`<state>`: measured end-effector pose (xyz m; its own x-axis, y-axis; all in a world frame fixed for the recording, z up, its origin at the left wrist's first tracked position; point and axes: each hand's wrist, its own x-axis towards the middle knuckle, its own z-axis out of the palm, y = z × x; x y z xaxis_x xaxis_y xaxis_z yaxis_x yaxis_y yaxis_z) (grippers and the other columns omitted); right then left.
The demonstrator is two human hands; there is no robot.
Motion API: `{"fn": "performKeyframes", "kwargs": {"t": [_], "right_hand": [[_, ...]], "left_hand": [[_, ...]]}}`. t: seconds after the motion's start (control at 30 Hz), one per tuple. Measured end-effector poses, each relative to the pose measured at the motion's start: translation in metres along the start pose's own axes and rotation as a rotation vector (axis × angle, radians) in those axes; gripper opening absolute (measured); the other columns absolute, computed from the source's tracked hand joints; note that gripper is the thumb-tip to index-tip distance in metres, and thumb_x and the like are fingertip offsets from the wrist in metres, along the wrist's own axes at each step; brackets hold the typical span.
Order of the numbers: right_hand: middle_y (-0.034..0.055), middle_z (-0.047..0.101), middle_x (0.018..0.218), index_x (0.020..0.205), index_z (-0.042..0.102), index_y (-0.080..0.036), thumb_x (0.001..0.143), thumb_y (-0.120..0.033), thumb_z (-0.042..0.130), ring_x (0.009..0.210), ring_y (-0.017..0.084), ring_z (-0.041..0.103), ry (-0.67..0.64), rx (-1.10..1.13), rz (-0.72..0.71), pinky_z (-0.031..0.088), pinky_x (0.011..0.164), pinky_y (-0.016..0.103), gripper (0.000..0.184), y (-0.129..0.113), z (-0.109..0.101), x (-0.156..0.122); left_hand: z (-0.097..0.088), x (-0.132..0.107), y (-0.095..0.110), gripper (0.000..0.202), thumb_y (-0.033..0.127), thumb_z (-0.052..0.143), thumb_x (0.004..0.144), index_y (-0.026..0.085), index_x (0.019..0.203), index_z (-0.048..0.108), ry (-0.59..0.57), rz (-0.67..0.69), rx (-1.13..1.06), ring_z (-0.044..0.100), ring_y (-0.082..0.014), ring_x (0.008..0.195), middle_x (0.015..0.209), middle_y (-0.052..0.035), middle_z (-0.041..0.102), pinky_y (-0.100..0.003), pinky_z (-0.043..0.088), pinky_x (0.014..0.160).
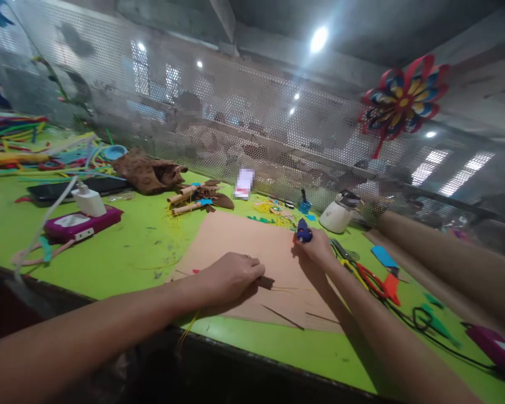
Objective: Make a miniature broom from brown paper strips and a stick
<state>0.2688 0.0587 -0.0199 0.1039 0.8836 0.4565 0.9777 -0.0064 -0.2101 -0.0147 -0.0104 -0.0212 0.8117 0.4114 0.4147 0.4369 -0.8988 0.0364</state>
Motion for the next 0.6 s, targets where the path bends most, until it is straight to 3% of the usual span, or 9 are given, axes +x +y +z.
{"fn": "performKeyframes", "kwargs": {"t": [0.2,0.4,0.6], "right_hand": [[0.0070,0.067,0.071,0.081,0.069,-0.013,0.067,-0.033,0.064,0.065,0.019,0.056,-0.035,-0.045,-0.022,0.036,0.056,0.025,0.024,0.004,0.006,0.011],[0.0041,0.064,0.071,0.075,0.068,-0.015,0.063,-0.033,0.071,0.069,0.018,0.055,-0.118,-0.044,-0.139,0.038,0.060,0.025,0.022,0.014,-0.003,0.004],[0.0107,0.063,0.101,0.096,0.065,-0.014,0.068,-0.020,0.064,0.096,0.024,0.054,-0.050,0.006,-0.185,0.042,0.083,0.034,0.029,0.019,-0.018,-0.031]], "left_hand": [[0.000,0.001,-0.002,0.005,0.020,0.049,0.081,0.017,0.084,0.051,-0.030,-0.023,0.035,0.054,-0.0152,0.064,0.079,-0.0037,0.060,-0.027,0.036,0.057],[0.001,0.002,0.000,0.006,0.020,0.050,0.079,0.018,0.085,0.051,-0.038,-0.060,0.079,0.055,-0.0154,0.063,0.079,-0.0034,0.060,-0.028,0.037,0.056],[-0.004,0.002,0.006,0.004,0.020,0.049,0.079,0.017,0.082,0.051,-0.038,-0.068,0.100,0.056,-0.0163,0.065,0.078,-0.0037,0.061,-0.028,0.038,0.057]]}}
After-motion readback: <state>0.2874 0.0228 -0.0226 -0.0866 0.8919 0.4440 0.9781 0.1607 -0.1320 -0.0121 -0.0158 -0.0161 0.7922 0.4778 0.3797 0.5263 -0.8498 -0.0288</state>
